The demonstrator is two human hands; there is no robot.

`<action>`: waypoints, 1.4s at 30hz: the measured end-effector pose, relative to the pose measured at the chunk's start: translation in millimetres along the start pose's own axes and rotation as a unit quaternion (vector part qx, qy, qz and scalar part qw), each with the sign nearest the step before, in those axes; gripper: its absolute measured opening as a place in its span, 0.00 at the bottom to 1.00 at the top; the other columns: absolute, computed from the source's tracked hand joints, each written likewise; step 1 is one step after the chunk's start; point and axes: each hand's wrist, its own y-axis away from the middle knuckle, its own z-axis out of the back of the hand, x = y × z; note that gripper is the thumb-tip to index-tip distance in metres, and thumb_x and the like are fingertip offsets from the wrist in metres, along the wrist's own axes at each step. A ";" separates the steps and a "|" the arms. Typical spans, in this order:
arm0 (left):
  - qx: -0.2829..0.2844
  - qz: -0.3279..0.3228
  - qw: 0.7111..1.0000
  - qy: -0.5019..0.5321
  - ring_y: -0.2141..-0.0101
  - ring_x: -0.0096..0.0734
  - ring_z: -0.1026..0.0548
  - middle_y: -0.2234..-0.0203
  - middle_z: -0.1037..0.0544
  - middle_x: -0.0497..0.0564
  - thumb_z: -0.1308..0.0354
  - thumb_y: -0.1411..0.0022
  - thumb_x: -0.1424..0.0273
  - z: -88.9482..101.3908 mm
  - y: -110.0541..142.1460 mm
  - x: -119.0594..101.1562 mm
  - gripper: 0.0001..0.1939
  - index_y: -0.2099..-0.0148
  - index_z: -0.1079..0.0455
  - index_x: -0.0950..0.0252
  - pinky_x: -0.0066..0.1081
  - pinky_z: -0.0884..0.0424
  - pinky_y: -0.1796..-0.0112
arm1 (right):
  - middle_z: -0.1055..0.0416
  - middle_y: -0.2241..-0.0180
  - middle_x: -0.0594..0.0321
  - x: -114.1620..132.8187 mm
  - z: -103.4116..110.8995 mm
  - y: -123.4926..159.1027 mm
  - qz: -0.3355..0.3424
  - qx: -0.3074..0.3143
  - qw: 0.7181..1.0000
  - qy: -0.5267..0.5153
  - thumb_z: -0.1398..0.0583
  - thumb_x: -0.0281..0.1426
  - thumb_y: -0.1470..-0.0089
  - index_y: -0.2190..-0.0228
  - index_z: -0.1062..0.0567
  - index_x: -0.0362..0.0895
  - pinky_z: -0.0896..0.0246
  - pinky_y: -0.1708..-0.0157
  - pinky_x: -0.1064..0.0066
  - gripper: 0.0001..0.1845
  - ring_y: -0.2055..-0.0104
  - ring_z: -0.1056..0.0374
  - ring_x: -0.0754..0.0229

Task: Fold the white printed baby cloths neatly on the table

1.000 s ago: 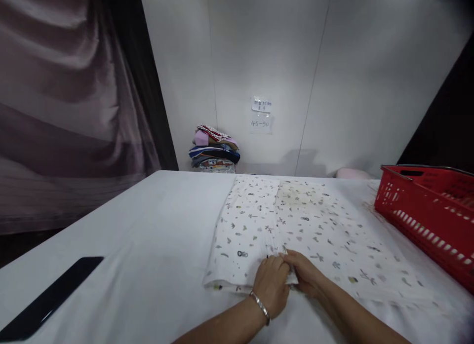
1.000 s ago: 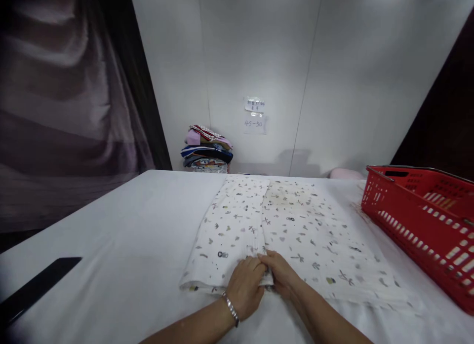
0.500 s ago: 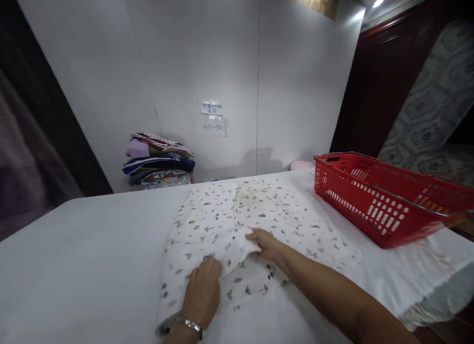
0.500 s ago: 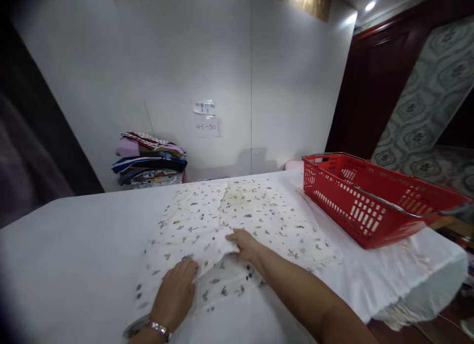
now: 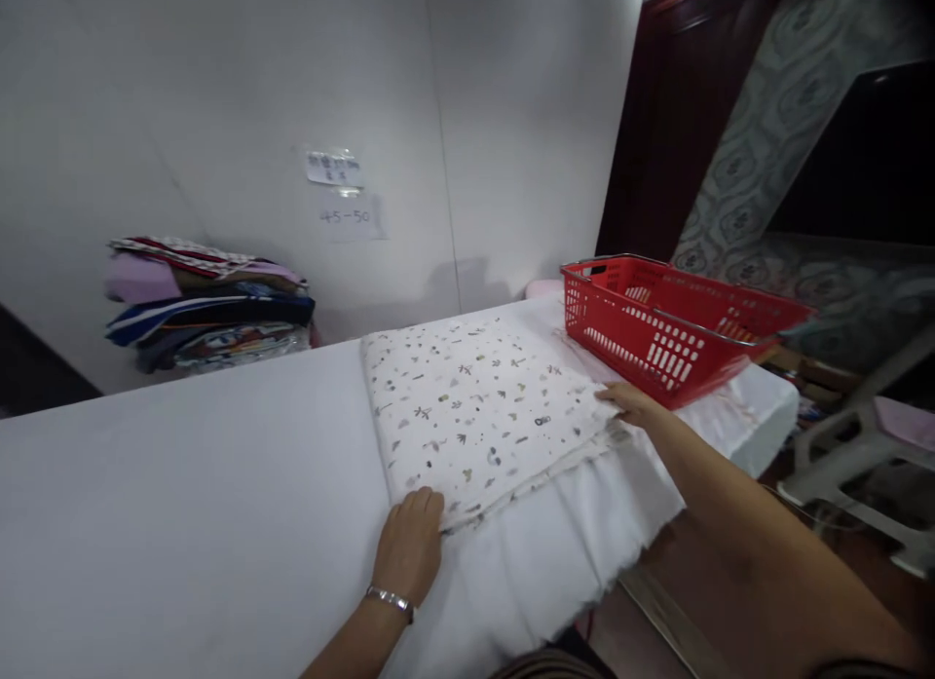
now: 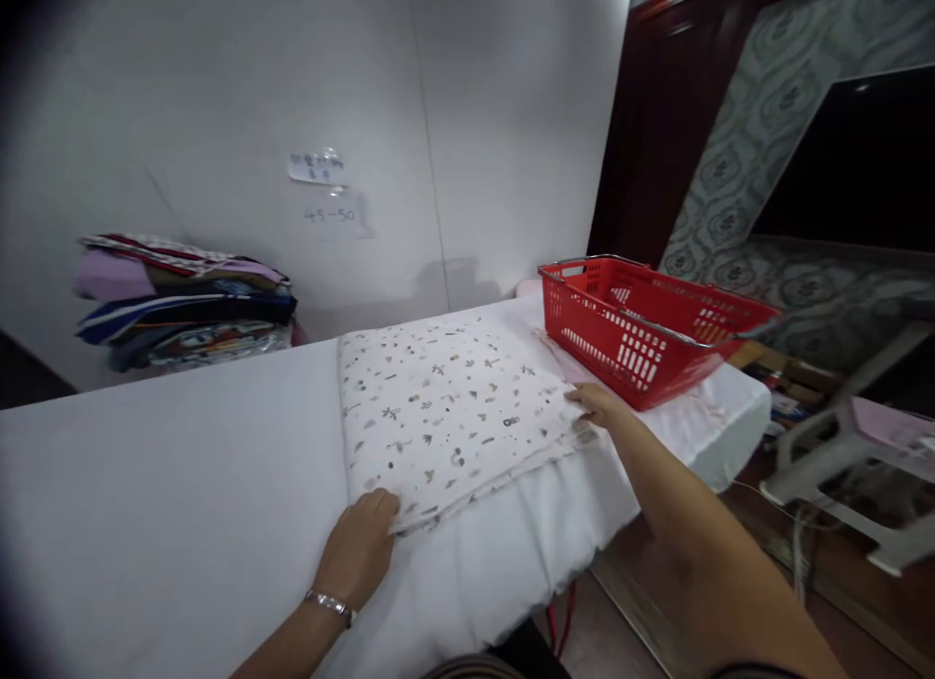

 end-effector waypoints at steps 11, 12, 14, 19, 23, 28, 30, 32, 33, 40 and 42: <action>-0.084 -0.032 0.996 -0.024 0.64 0.35 0.34 0.69 0.31 0.51 0.54 0.49 0.85 1.6 8.4 13.4 0.12 0.69 0.36 0.64 0.31 0.39 0.63 | 0.33 0.79 0.65 -1.9 21.1 -4.0 -0.067 0.019 0.992 0.102 0.35 0.31 0.55 0.73 0.31 0.41 0.34 0.80 0.75 0.10 0.78 0.33 0.64; -0.092 -0.030 0.995 -0.020 0.64 0.35 0.34 0.69 0.31 0.51 0.53 0.49 0.84 0.6 9.5 14.9 0.11 0.69 0.37 0.64 0.31 0.39 0.63 | 0.33 0.79 0.66 0.2 22.3 -4.6 -0.064 0.026 0.992 0.106 0.36 0.32 0.54 0.73 0.31 0.41 0.34 0.79 0.77 0.09 0.77 0.33 0.65; -0.084 -0.023 0.996 -0.013 0.65 0.35 0.34 0.69 0.31 0.51 0.52 0.50 0.84 -1.8 11.6 17.9 0.10 0.70 0.38 0.64 0.31 0.39 0.64 | 0.33 0.80 0.67 -0.2 23.6 -4.0 -0.068 0.038 0.990 0.121 0.37 0.33 0.53 0.73 0.31 0.41 0.34 0.78 0.78 0.09 0.77 0.32 0.66; -0.053 -0.009 0.999 0.001 0.64 0.35 0.34 0.69 0.32 0.51 0.53 0.49 0.84 -3.8 15.8 22.5 0.10 0.70 0.39 0.64 0.32 0.39 0.63 | 0.35 0.86 0.67 -13.0 23.2 5.5 -0.105 0.041 0.974 0.199 0.36 0.32 0.54 0.78 0.32 0.41 0.35 0.79 0.75 0.10 0.80 0.34 0.64; -0.043 -0.003 0.999 0.010 0.64 0.35 0.35 0.68 0.32 0.51 0.52 0.47 0.82 -0.6 18.4 21.4 0.08 0.70 0.40 0.63 0.32 0.38 0.63 | 0.35 0.85 0.68 -14.0 24.9 13.1 -0.078 0.020 0.965 0.248 0.40 0.31 0.49 0.75 0.32 0.42 0.38 0.79 0.77 0.07 0.81 0.35 0.66; -0.060 -0.018 0.998 0.017 0.63 0.35 0.34 0.67 0.32 0.51 0.52 0.46 0.81 -4.5 20.8 23.1 0.07 0.69 0.39 0.63 0.32 0.37 0.62 | 0.37 0.87 0.68 -20.0 27.7 19.3 -0.075 -0.002 0.938 0.338 0.42 0.29 0.49 0.74 0.29 0.40 0.40 0.80 0.76 0.04 0.83 0.37 0.66; -0.060 -0.020 0.998 0.021 0.63 0.35 0.34 0.67 0.32 0.51 0.52 0.47 0.80 -8.4 21.3 25.5 0.07 0.69 0.38 0.63 0.33 0.37 0.62 | 0.36 0.87 0.68 -24.3 27.2 20.9 -0.077 -0.007 0.924 0.375 0.42 0.28 0.50 0.72 0.28 0.39 0.40 0.81 0.76 0.04 0.84 0.37 0.65; -0.063 -0.017 0.998 0.025 0.62 0.35 0.34 0.67 0.32 0.51 0.52 0.47 0.81 -11.8 22.0 27.5 0.07 0.69 0.38 0.63 0.33 0.37 0.62 | 0.34 0.86 0.67 -26.8 25.9 21.8 -0.073 -0.010 0.910 0.408 0.43 0.28 0.49 0.70 0.28 0.39 0.40 0.80 0.76 0.06 0.83 0.36 0.65; -0.066 -0.015 0.997 0.027 0.62 0.35 0.34 0.67 0.32 0.51 0.52 0.47 0.81 -12.9 22.4 28.0 0.08 0.69 0.38 0.63 0.32 0.37 0.61 | 0.33 0.85 0.66 -27.0 25.1 22.1 -0.070 -0.010 0.903 0.424 0.43 0.29 0.49 0.69 0.27 0.38 0.40 0.80 0.76 0.06 0.82 0.35 0.65; -0.043 0.026 0.998 0.037 0.59 0.34 0.34 0.64 0.32 0.51 0.52 0.44 0.79 -11.1 29.0 24.0 0.07 0.67 0.38 0.63 0.31 0.36 0.63 | 0.26 0.73 0.54 -25.4 22.8 22.7 -0.039 -0.033 0.850 0.524 0.39 0.35 0.52 0.66 0.26 0.37 0.40 0.74 0.74 0.14 0.72 0.29 0.58; -0.035 0.057 0.997 0.045 0.59 0.36 0.32 0.63 0.31 0.52 0.53 0.42 0.74 -8.0 30.0 23.4 0.04 0.65 0.38 0.63 0.31 0.36 0.65 | 0.25 0.68 0.53 -27.7 22.4 22.7 -0.030 -0.046 0.842 0.536 0.38 0.36 0.52 0.66 0.26 0.38 0.40 0.71 0.73 0.14 0.67 0.29 0.57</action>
